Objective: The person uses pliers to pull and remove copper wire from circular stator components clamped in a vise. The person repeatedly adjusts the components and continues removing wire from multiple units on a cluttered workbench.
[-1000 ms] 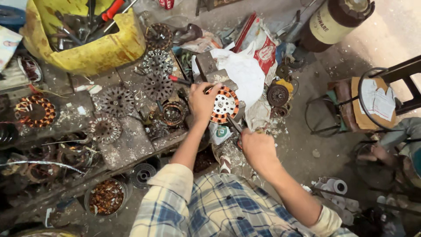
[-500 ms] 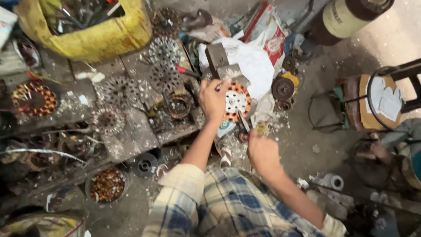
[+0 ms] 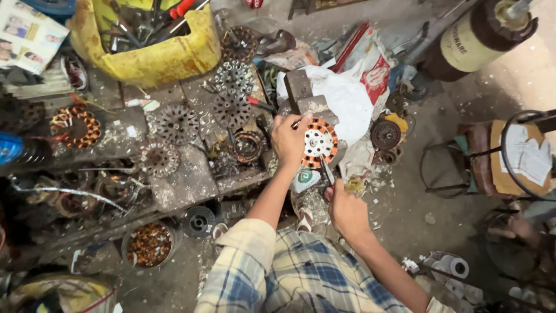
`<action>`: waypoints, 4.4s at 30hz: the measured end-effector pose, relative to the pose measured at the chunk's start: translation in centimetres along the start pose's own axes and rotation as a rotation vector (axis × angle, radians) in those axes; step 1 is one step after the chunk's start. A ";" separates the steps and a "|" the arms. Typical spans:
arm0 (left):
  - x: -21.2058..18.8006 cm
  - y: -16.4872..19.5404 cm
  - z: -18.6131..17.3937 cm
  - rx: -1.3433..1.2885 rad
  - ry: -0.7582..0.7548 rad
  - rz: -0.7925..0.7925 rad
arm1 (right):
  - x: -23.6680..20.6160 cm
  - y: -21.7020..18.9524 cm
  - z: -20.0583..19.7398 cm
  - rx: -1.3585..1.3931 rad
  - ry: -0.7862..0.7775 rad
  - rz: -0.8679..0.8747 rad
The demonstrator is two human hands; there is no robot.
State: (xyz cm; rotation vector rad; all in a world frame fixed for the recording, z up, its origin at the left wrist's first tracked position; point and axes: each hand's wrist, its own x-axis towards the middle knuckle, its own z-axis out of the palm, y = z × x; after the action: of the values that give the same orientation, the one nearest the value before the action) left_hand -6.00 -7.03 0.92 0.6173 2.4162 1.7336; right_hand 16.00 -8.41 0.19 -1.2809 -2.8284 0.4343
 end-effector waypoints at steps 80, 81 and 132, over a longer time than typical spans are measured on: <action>-28.7 -35.9 -62.1 -1.512 1.618 0.078 | 7.5 -11.8 11.7 -0.079 -0.686 -0.659; -29.7 -36.2 -63.6 -1.484 1.749 -0.082 | 7.7 -12.5 12.0 -0.091 -0.682 -0.684; -4.7 -1.7 7.3 -0.280 0.181 -0.282 | -10.6 12.7 -1.0 0.436 -0.263 0.351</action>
State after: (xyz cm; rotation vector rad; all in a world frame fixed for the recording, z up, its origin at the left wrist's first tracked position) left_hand 0.07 -2.83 -3.89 0.0844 2.1723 2.0184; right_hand 32.50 -7.99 -0.93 -1.7081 -2.4655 1.2290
